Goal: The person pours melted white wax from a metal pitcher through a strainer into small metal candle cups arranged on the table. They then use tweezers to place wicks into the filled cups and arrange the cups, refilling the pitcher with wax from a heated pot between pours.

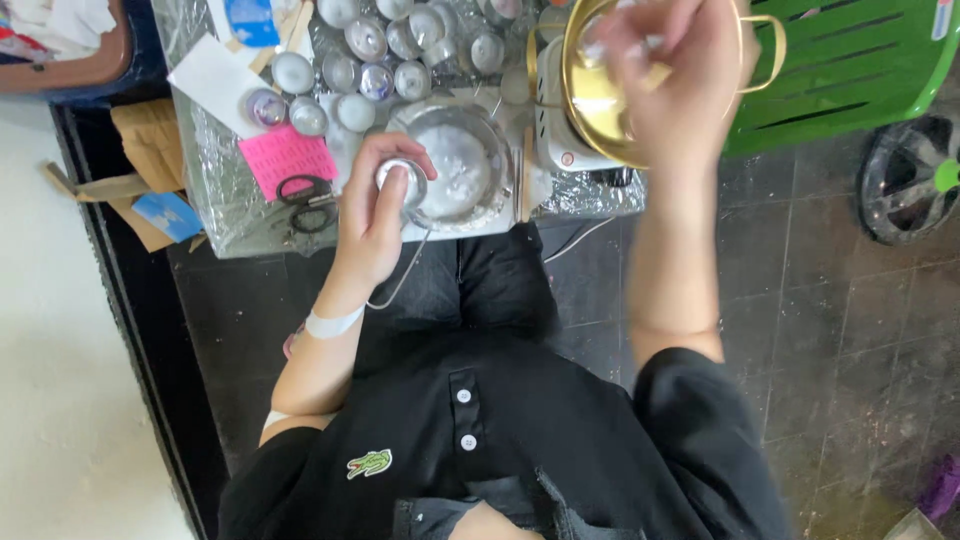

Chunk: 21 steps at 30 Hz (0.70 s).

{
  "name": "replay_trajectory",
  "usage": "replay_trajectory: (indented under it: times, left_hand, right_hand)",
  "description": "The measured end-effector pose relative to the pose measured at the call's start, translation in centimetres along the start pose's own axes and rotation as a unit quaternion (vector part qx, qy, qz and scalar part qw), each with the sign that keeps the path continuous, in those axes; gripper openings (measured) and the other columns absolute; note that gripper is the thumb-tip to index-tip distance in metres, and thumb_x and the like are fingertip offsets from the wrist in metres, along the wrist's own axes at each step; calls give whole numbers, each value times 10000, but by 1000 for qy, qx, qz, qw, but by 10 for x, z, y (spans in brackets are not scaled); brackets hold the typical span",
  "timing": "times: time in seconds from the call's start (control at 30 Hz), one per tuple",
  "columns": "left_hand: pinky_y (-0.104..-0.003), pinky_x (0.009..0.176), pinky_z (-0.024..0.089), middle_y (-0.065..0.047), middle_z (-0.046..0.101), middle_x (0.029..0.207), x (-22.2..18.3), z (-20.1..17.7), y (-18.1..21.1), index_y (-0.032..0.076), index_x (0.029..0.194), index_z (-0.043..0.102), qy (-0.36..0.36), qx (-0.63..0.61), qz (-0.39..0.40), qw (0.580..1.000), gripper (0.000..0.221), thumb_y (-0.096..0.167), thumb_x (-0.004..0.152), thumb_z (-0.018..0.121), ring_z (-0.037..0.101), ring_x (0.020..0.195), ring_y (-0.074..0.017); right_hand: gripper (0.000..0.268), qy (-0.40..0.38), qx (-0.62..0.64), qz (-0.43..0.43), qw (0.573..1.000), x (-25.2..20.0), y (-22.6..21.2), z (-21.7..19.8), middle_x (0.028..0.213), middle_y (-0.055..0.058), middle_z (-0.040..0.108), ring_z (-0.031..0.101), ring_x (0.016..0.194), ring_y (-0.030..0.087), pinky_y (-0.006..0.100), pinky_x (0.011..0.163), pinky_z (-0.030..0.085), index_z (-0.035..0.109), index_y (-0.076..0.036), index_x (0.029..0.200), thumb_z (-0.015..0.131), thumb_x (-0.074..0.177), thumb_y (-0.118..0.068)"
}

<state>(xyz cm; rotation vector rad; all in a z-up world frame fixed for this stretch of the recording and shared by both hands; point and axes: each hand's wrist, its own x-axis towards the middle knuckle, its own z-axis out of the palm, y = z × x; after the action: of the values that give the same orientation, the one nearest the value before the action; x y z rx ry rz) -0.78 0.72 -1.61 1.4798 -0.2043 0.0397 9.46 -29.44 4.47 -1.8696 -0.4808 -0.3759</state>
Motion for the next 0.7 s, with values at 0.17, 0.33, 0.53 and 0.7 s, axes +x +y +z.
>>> replay_trajectory:
  times: [0.17,0.33,0.53,0.7]
  left_hand:
    - [-254,812,506,-48,554,1214,6,2,17,64,1330,394,-40,-114,-16,993,584,21,899,787,590,906,-91]
    - [-284,921,523,-65,638,1160,13,5,21,51,1323,435,-13,14,36,999,558,-12,910,805,647,1009,-129]
    - [-308,979,570,-59,738,1078,10,3,42,48,1264,532,4,102,80,992,430,-2,937,807,745,1075,-170]
    - [-320,861,580,-75,730,1057,6,5,47,73,1131,629,49,166,132,976,364,90,870,882,749,973,-234]
  right_hand:
    - [248,11,-203,-63,977,49,47,-51,881,98,623,613,716,208,287,686,482,599,75,977,746,1050,-111]
    - [302,13,-156,-53,986,54,54,-73,847,89,608,593,673,193,280,637,442,587,56,950,703,1081,-190]
    - [391,1,-63,-29,998,57,48,-73,801,80,587,566,617,176,276,572,389,570,34,914,640,1122,-290]
    - [465,-6,5,-13,1000,44,0,-41,767,75,571,546,575,166,276,523,349,557,20,887,590,1152,-362]
